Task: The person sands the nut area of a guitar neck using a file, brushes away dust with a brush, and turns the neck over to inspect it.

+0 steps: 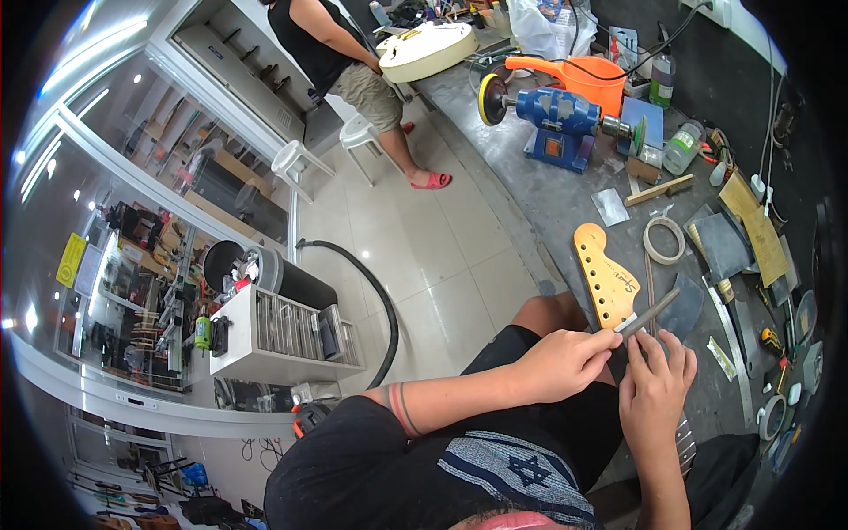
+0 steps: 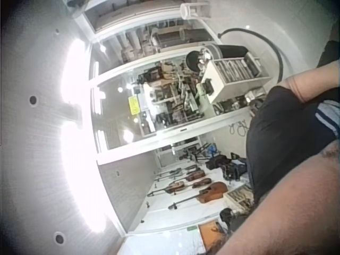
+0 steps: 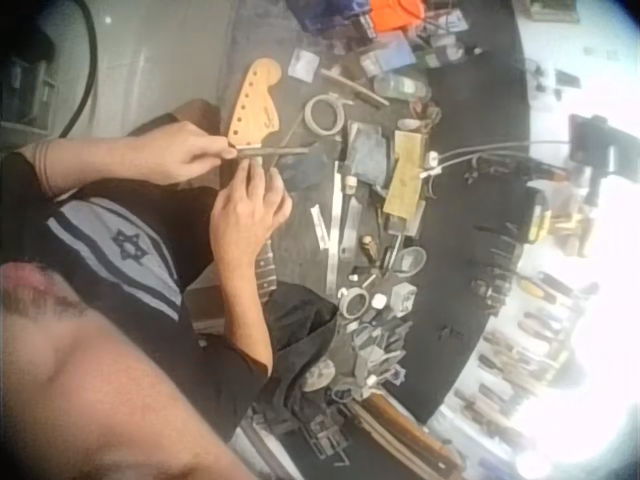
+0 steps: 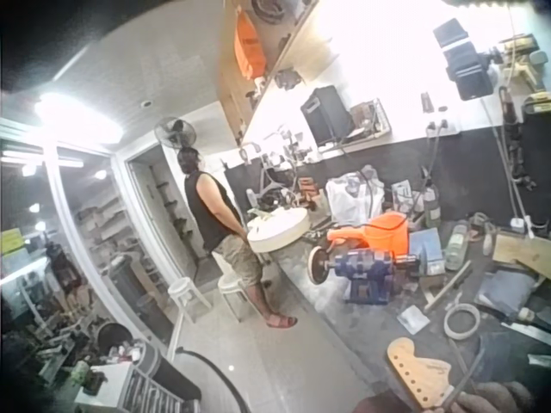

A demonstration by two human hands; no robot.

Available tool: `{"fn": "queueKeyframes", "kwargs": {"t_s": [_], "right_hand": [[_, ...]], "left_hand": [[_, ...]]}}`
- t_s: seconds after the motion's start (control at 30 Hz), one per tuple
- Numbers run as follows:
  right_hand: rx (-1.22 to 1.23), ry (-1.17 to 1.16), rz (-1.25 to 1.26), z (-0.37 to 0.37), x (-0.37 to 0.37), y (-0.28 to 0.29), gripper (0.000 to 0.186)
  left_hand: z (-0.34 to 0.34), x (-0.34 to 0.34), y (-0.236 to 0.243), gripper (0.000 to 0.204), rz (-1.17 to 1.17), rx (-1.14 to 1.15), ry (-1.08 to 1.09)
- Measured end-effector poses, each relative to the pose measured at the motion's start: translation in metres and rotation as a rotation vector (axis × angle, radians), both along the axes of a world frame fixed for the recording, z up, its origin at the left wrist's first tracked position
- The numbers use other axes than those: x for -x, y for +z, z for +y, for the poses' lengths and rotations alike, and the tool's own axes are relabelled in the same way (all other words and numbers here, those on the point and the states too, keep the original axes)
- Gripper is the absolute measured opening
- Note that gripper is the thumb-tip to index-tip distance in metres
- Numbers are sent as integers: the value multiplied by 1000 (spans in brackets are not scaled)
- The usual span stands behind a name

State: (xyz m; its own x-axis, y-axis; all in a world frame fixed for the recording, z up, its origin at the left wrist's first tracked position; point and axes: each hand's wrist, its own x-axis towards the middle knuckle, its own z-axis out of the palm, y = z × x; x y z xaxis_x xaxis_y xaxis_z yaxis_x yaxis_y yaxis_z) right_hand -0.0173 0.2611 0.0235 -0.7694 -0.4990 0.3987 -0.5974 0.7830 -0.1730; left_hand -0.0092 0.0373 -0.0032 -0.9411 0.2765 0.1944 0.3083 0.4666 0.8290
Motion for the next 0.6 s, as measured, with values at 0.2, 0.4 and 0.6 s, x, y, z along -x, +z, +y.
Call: {"fn": "queueKeyframes", "kwargs": {"t_s": [0.2, 0.4, 0.6], "right_hand": [[0, -3, 3, 0, 0, -2, 43], [9, -4, 5, -2, -1, 1, 41], [6, -6, -4, -1, -1, 1, 42]], "left_hand": [[1, -2, 1, 28, -6, 5, -9], [1, -3, 3, 28, -4, -19, -8], [2, -3, 3, 28, 26, -12, -6]]}}
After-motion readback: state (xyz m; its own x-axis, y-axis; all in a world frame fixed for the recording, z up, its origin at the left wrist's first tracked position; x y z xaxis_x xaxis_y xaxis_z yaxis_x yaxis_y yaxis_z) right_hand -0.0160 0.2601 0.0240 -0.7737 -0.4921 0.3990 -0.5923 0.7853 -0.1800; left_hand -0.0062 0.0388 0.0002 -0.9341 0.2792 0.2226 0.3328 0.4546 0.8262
